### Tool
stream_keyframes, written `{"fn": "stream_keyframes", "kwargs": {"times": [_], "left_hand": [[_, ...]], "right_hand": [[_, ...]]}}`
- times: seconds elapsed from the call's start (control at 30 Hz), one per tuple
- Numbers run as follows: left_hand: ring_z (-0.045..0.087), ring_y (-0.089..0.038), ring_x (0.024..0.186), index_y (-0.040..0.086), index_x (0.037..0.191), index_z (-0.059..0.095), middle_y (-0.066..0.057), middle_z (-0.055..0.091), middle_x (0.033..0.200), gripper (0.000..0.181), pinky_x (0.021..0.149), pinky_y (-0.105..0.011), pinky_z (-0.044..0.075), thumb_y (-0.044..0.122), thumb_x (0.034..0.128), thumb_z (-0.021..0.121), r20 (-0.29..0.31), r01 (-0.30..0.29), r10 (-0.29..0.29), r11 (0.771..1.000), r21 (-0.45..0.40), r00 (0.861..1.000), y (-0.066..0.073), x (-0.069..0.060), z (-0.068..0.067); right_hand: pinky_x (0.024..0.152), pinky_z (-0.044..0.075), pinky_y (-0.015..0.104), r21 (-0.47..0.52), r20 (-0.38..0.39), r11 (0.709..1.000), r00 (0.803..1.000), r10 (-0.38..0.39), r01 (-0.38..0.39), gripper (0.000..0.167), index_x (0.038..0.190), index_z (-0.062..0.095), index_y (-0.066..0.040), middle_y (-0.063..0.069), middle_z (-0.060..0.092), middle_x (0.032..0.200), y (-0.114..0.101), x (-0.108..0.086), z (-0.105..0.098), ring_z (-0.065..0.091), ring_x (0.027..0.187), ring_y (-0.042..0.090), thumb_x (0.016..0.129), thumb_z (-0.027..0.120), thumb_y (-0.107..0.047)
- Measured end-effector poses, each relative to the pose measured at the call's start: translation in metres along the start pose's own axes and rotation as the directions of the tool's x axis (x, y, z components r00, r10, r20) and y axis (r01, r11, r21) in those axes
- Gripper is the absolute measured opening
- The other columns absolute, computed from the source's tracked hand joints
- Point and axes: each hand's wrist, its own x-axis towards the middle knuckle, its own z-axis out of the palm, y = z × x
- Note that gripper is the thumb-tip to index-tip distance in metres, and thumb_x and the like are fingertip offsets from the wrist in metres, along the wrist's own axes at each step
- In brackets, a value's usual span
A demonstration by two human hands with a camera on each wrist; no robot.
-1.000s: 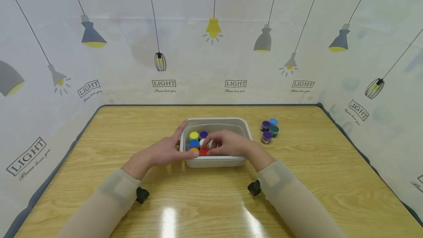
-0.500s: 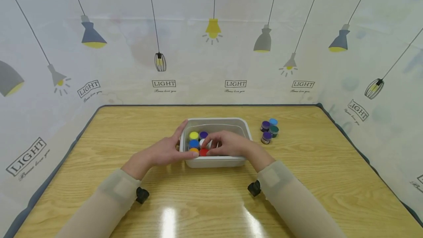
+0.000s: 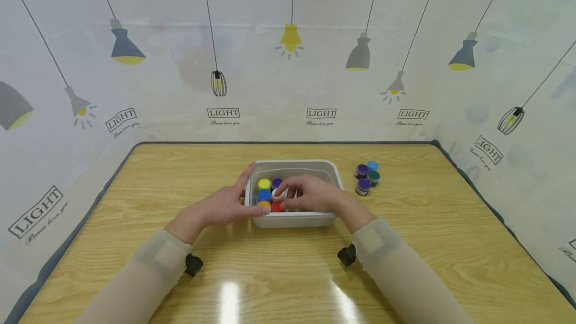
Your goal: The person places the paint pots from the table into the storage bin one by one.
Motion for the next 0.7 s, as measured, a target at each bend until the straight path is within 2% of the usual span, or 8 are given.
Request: {"fn": "stream_keyframes", "kwargs": {"times": [0.17,0.4,0.7], "left_hand": [[0.061,-0.039,0.142,0.041,0.175,-0.013,-0.024,0.053,0.164,0.125,0.122,-0.067,0.043,0.08,0.0914,0.07,0.004,0.007,-0.007,1.0,0.004,1.0,0.0,0.001,-0.001],[0.06,-0.04,0.143,0.041,0.175,-0.013,-0.026,0.054,0.163,0.126,0.122,-0.066,0.043,0.079,0.0914,0.072,0.005,0.016,-0.016,1.0,-0.004,1.0,0.001,0.001,-0.001],[0.056,-0.043,0.147,0.039,0.176,-0.013,-0.027,0.05,0.166,0.126,0.125,-0.067,0.04,0.079,0.0912,0.072,0.004,0.021,-0.021,1.0,0.008,1.0,0.002,-0.001,-0.001]], "right_hand": [[0.077,0.056,0.036,0.004,-0.073,1.0,0.997,0.03,-0.03,0.024,0.13,0.076,-0.026,-0.003,0.074,0.099,-0.006,-0.006,-0.006,0.064,0.085,0.019,0.106,0.075,-0.029],[0.073,0.055,0.033,0.015,-0.117,0.999,0.992,-0.045,0.047,0.03,0.135,0.074,-0.013,0.002,0.072,0.097,-0.007,-0.025,-0.026,0.063,0.081,0.021,0.107,0.075,-0.026],[0.071,0.055,0.032,-0.006,-0.21,1.0,0.978,0.016,-0.017,0.033,0.134,0.075,-0.014,0.002,0.072,0.098,0.009,-0.061,-0.052,0.063,0.081,0.022,0.105,0.076,-0.029]]}}
